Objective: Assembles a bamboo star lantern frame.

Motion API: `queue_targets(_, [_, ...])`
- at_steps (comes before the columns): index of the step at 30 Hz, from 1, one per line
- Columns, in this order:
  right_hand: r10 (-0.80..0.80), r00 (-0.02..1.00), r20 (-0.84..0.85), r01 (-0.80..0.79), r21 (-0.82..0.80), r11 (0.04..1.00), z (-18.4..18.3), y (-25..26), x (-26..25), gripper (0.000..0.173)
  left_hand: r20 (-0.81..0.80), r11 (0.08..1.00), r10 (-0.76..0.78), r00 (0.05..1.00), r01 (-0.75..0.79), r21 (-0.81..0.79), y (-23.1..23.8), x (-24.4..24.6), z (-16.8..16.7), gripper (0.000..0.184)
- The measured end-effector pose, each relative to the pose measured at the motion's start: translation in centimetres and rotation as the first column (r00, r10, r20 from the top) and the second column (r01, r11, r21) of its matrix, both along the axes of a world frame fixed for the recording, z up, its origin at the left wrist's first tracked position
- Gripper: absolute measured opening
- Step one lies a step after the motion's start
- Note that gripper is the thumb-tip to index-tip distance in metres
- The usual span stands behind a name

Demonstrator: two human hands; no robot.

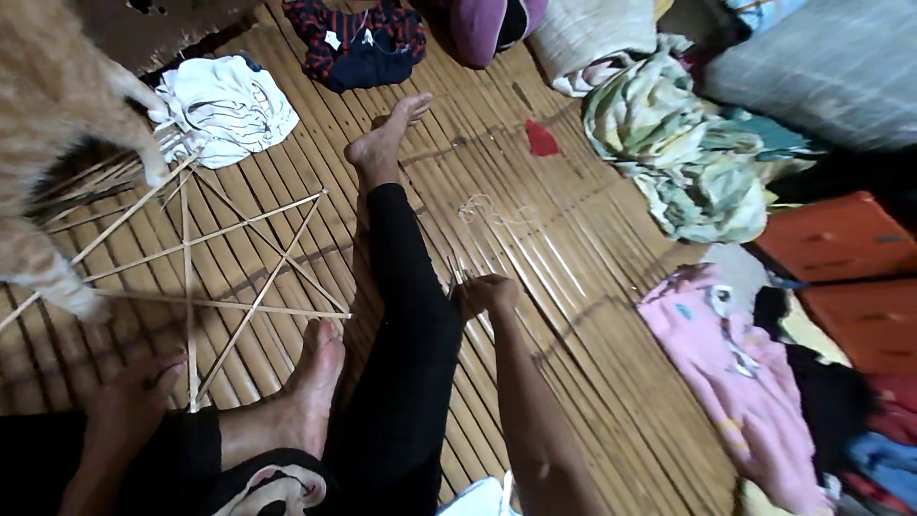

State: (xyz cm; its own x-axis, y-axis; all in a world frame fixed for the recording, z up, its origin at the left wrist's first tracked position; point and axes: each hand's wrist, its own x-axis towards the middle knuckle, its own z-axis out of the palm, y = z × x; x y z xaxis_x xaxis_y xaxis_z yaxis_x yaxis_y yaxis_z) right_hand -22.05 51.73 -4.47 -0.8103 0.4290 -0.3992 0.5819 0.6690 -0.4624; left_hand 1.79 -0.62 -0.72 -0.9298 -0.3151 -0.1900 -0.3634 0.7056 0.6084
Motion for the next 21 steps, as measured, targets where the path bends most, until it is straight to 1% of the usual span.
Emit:
queue_targets(1, [-0.025,0.999,-0.03,0.024,-0.04,0.999,0.3,0.0,0.2,0.022,0.004,1.0,0.0,1.0,0.0,0.003,0.0,0.0,0.0,0.022])
queue_targets(3, [-0.13,0.985,-0.114,0.1,-0.235,0.967,0.7,0.0,0.6,0.018,0.006,1.0,0.005,1.0,-0.005,0.014,-0.1,0.0,-0.1,0.022])
queue_targets(6, [-0.303,0.941,-0.152,0.174,-0.55,0.817,1.3,-0.2,1.1,0.012,0.011,0.999,0.029,1.0,-0.029,0.042,-0.1,0.1,-0.1,0.023])
queue_targets(7, [-0.324,0.934,-0.151,0.17,-0.612,0.773,1.9,-0.6,1.3,0.01,0.013,0.997,0.045,0.999,-0.046,0.061,0.0,0.1,0.0,0.024])
queue_targets(8, [-0.321,0.933,-0.165,0.144,-0.646,0.749,2.8,-1.1,1.7,0.009,0.008,0.994,0.061,0.998,-0.061,0.086,0.1,0.0,0.0,0.024])
queue_targets(9, [-0.304,0.93,-0.207,0.099,-0.656,0.748,3.9,-1.8,2.2,0.008,-0.007,0.991,0.072,0.997,-0.071,0.11,0.2,-0.1,0.1,0.025])
queue_targets(11, [-0.218,0.915,-0.341,-0.055,-0.638,0.768,6.7,-4.3,3.7,0.011,-0.078,0.988,0.063,0.995,-0.051,0.146,1.5,-0.8,1.1,0.026])
queue_targets(13, [-0.065,0.878,-0.474,-0.256,-0.58,0.774,9.7,-8.0,5.7,0.011,-0.166,0.978,0.074,0.983,-0.039,0.205,4.1,-2.2,2.8,0.028])
queue_targets(14, [0.022,0.848,-0.529,-0.358,-0.543,0.76,10.8,-9.9,6.8,0.01,-0.193,0.963,0.091,0.977,-0.036,0.268,5.6,-3.1,3.9,0.028])
queue_targets(16, [0.161,0.785,-0.599,-0.524,-0.502,0.688,12.2,-13.9,8.9,0.008,-0.217,0.891,0.112,0.97,-0.001,0.454,8.6,-4.7,6.3,0.026])
queue_targets(17, [0.195,0.77,-0.607,-0.573,-0.526,0.628,12.5,-15.7,9.8,0.008,-0.227,0.848,0.101,0.969,0.035,0.528,9.9,-5.4,7.4,0.024])
queue_targets(19, [0.232,0.776,-0.586,-0.612,-0.613,0.5,12.5,-18.8,11.1,0.009,-0.207,0.774,0.043,0.978,0.098,0.625,11.2,-6.4,9.3,0.024])
queue_targets(21, [0.258,0.8,-0.542,-0.599,-0.689,0.409,12.2,-21.1,12.0,0.008,-0.182,0.685,0.03,0.983,0.113,0.72,11.5,-6.9,10.3,0.022])
